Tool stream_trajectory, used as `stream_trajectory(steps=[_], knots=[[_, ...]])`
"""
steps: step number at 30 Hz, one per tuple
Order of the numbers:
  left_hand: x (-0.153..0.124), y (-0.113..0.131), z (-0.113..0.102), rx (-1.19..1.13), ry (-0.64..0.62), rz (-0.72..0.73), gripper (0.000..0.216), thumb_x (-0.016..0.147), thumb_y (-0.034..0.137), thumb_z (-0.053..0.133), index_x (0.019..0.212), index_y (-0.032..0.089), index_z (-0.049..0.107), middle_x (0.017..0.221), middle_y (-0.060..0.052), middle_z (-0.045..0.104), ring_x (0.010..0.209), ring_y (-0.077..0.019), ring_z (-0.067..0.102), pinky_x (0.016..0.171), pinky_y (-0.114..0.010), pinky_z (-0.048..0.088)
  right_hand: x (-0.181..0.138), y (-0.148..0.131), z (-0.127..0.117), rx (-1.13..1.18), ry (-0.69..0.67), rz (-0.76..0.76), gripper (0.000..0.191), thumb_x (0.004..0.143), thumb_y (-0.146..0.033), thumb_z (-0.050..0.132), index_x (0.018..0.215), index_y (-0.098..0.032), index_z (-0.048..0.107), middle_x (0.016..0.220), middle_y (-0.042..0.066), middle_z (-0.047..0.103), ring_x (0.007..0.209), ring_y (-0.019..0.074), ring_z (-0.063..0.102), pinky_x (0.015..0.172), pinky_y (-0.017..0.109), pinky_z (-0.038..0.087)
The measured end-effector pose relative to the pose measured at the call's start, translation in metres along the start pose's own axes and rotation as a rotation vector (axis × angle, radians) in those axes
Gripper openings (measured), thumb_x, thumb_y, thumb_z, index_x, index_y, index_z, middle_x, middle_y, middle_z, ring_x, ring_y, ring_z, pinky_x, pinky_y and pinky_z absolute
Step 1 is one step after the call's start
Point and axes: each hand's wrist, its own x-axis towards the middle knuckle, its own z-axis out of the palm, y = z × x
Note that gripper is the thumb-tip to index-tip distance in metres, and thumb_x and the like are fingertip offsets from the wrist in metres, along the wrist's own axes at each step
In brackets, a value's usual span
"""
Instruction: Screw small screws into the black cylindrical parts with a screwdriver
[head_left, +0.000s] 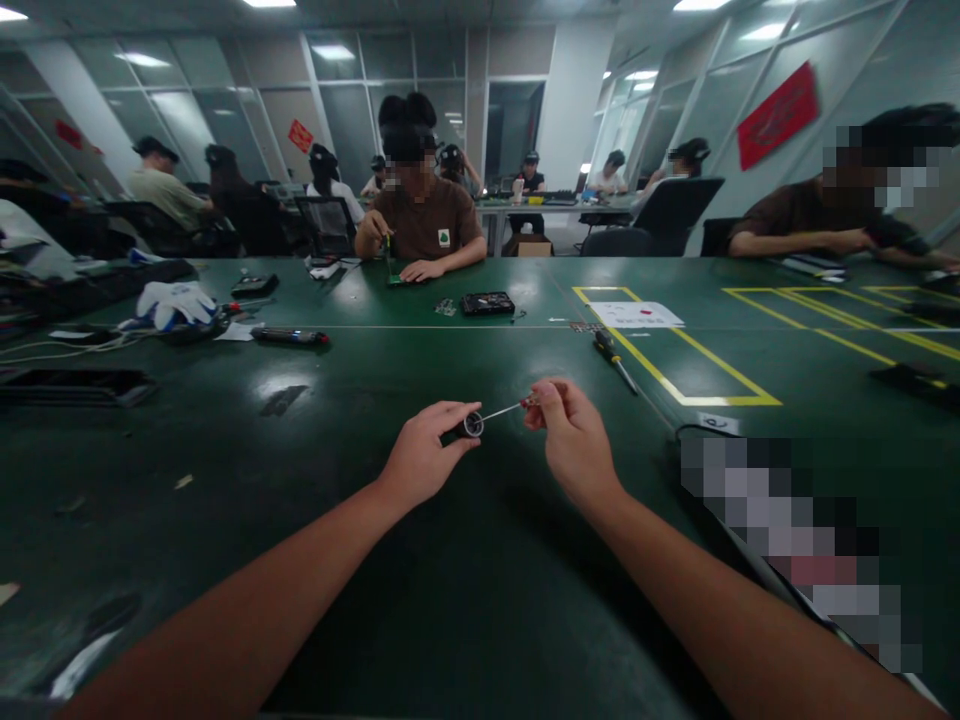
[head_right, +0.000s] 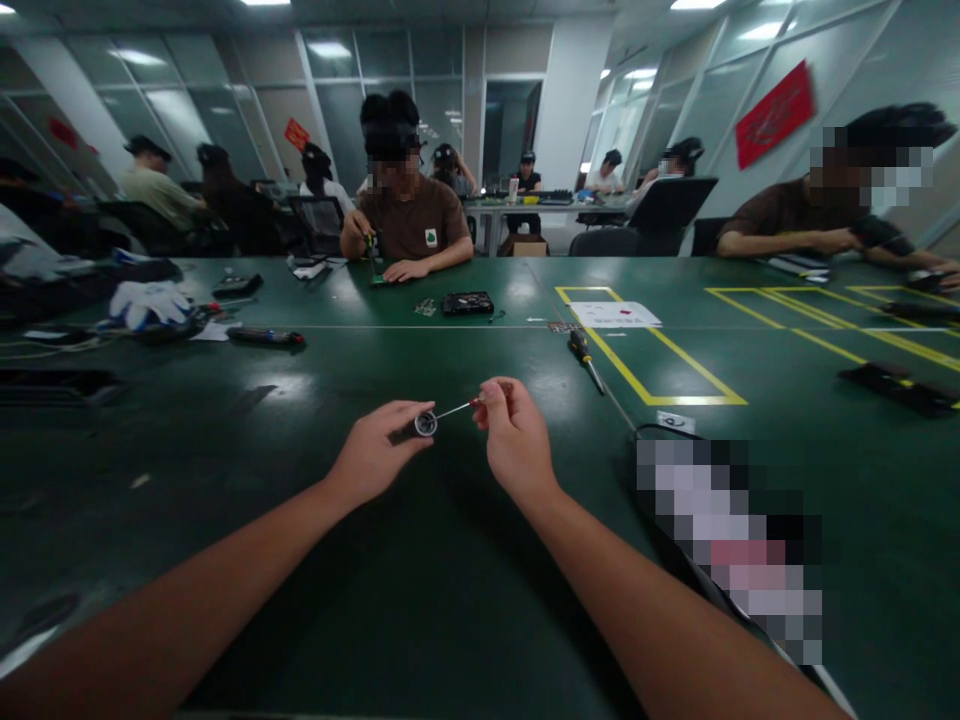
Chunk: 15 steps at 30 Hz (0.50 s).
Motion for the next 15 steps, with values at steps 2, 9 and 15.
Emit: stream_trajectory(steps=[2, 9, 15], knots=[[0.0, 0.0, 0.0, 0.004, -0.007, -0.004, 0.049, 0.086, 0.012, 0.075, 0.133, 0.025, 0.067, 0.129, -0.004, 0.07, 0.121, -0.0214, 0.064, 0.109, -0.042, 0.049, 0.0, 0.001, 0.0, 0.009, -0.002, 0.002, 0.026, 0.099, -0.045, 0.055, 0.093, -0.021, 0.063, 0.073, -0.001, 0.064, 0.065, 0.015, 0.058, 0.062, 0.03, 0.047], [0.001, -0.003, 0.0, -0.018, 0.012, -0.032, 0.047, 0.086, 0.009, 0.074, 0.13, 0.024, 0.069, 0.129, -0.005, 0.07, 0.121, -0.0207, 0.064, 0.111, -0.041, 0.048, -0.004, -0.001, 0.0, 0.152, -0.179, 0.039, 0.022, 0.096, -0.045, 0.062, 0.105, -0.025, 0.062, 0.068, -0.004, 0.06, 0.058, 0.0142, 0.054, 0.054, 0.028, 0.041], [0.002, -0.01, 0.001, -0.003, 0.008, -0.054, 0.047, 0.086, 0.01, 0.074, 0.13, 0.026, 0.069, 0.13, -0.004, 0.07, 0.123, -0.0215, 0.063, 0.112, -0.043, 0.047, -0.008, -0.005, 0.0, 0.131, -0.249, 0.017, 0.041, 0.1, -0.056, 0.052, 0.087, -0.022, 0.071, 0.073, 0.001, 0.061, 0.065, 0.0155, 0.056, 0.063, 0.032, 0.044]])
